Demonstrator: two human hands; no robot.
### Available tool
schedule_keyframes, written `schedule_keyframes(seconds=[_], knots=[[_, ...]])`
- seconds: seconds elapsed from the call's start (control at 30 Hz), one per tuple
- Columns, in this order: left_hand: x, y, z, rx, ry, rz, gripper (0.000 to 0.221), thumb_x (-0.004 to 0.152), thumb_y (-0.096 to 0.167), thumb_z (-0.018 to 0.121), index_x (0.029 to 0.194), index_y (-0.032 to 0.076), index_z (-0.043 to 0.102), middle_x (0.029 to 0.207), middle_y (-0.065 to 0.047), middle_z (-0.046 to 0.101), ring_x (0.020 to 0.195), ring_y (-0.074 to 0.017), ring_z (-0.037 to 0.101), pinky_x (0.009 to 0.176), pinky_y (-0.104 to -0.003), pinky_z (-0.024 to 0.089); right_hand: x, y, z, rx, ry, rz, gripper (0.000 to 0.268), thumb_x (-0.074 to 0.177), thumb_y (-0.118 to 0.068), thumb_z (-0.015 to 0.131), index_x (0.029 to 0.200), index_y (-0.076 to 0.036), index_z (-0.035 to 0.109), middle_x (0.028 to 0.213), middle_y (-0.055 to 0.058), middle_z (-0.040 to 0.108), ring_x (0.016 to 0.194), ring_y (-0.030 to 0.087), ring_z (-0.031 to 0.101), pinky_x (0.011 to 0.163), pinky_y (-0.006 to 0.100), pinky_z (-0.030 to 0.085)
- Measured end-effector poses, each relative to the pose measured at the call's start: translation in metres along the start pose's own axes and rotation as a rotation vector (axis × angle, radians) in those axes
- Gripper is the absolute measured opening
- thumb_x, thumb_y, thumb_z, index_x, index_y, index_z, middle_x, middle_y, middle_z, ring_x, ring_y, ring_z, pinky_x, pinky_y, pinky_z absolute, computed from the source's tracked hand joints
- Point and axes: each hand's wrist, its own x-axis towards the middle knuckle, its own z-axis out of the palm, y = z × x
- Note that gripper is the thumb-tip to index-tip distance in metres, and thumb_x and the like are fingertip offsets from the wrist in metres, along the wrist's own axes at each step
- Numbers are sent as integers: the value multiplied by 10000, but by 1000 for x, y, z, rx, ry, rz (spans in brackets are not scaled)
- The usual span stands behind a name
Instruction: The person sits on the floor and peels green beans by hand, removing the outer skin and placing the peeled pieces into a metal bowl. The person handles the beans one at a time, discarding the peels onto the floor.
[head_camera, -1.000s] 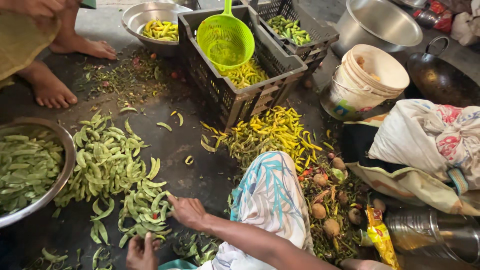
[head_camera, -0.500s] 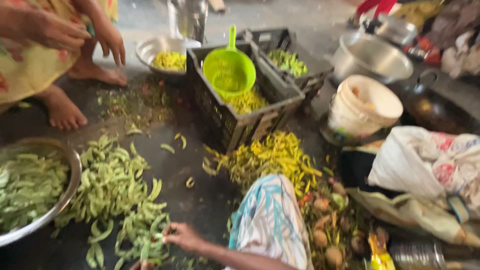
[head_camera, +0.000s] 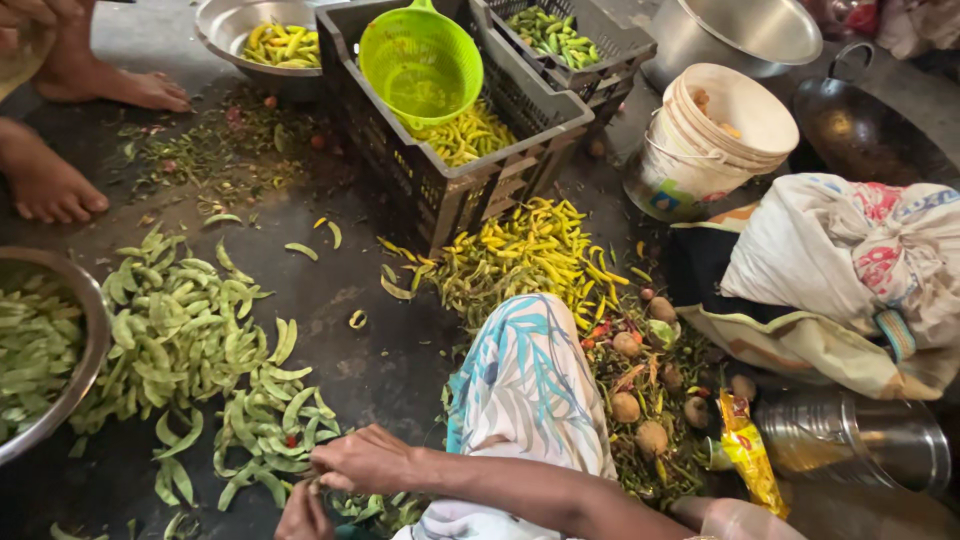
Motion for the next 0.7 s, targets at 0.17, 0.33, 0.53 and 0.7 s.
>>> schedule_keyframes(seconds=[0.17,0.33,0.53,0.7], knots=[[7,-19,11,-632,166,-205,271,1164,244,465,1212,14,600,919,-138,662,767,-225,621,744,-348,514,-4,9,12,65,59,35,368,970,-414,640,1165,-108,696,974,133,734,877,362,712,722,471,542],[34,-27,8,-623,183,-347,310,1175,264,470,1231,-30,551,993,-85,690,846,-150,667,820,-282,569,7,34,24,284,141,125,351,1003,-422,644,1152,-122,747,949,107,752,864,304,735,779,421,554],[16,24,-29,-723,31,-571,305,1070,188,561,1264,-47,581,1076,-84,703,929,-135,690,825,-264,567,8,49,56,514,198,198,335,992,-414,679,1081,-104,770,911,74,766,810,133,686,732,348,551],[-2,46,-35,-880,54,-666,323,976,150,630,1260,-6,618,1102,-68,705,971,-136,698,811,-273,575,19,55,37,531,322,323,270,930,-315,767,924,-46,738,826,74,741,788,67,591,702,347,557]])
